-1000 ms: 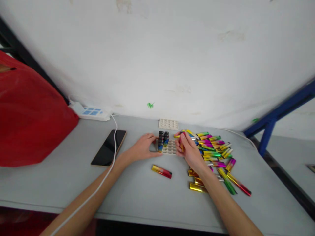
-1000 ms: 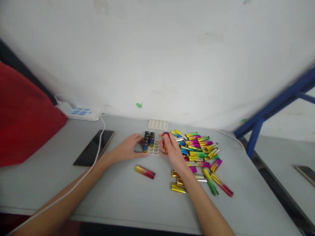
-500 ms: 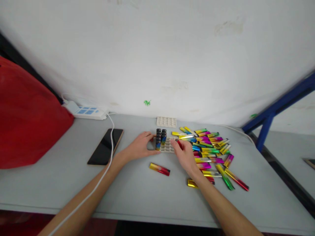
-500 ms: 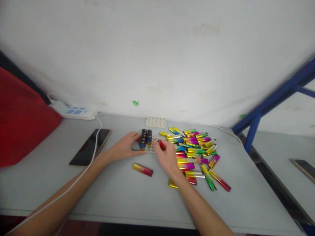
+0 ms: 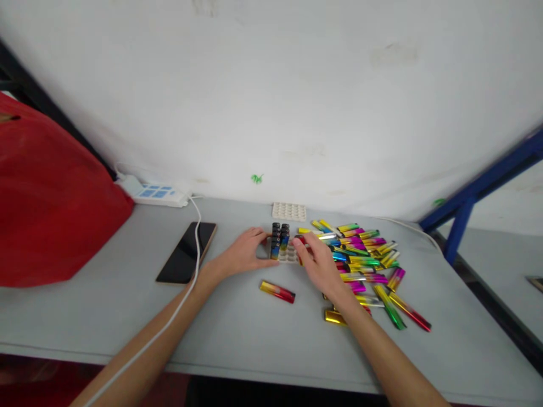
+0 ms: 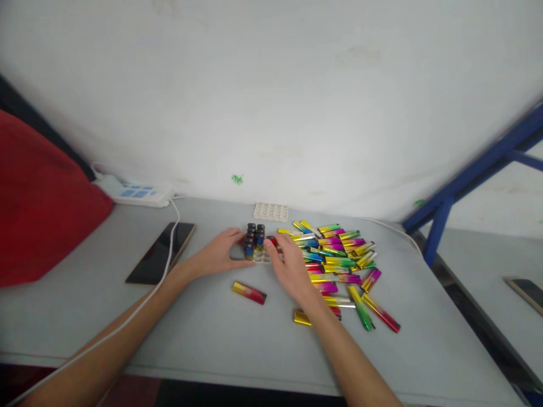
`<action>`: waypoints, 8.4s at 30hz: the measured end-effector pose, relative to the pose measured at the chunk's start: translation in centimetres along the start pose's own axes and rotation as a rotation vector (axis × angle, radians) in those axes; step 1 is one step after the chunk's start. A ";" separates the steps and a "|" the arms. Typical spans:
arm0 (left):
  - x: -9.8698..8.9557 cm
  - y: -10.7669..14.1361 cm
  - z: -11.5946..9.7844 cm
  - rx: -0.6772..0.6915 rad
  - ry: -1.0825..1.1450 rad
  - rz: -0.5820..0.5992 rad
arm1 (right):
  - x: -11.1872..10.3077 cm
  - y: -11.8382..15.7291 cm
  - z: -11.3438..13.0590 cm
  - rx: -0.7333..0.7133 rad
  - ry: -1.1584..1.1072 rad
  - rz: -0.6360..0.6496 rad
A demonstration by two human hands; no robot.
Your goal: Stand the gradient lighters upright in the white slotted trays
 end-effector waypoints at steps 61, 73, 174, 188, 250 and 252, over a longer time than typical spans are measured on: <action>0.0 0.1 -0.1 0.005 0.002 -0.008 | -1.8 0.8 1.8 0.203 -0.355 0.372; 0.2 0.1 0.2 -0.002 0.024 -0.031 | -1.3 0.3 0.7 0.310 -0.480 0.036; -0.5 -0.1 -0.2 -0.031 0.003 -0.011 | -10.7 -5.5 -4.8 0.044 0.532 0.416; -0.7 -0.2 0.7 0.016 0.075 0.037 | -5.0 -3.3 -3.4 0.387 -0.784 -0.238; -0.7 0.3 -0.3 -0.014 0.031 0.014 | -0.8 -2.2 -3.2 -0.160 0.509 0.255; -0.8 0.3 -0.4 -0.014 0.041 0.014 | -1.1 -2.3 -3.1 -0.163 0.517 0.287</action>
Point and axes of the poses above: each hand's wrist, its own y-axis away from the middle knuckle, its own x-axis out of the palm, z = x × y, the point moved 1 cm from there along -y, towards the middle knuckle, and after that the axes turned 13 degrees about -y, right-handed, at the moved point
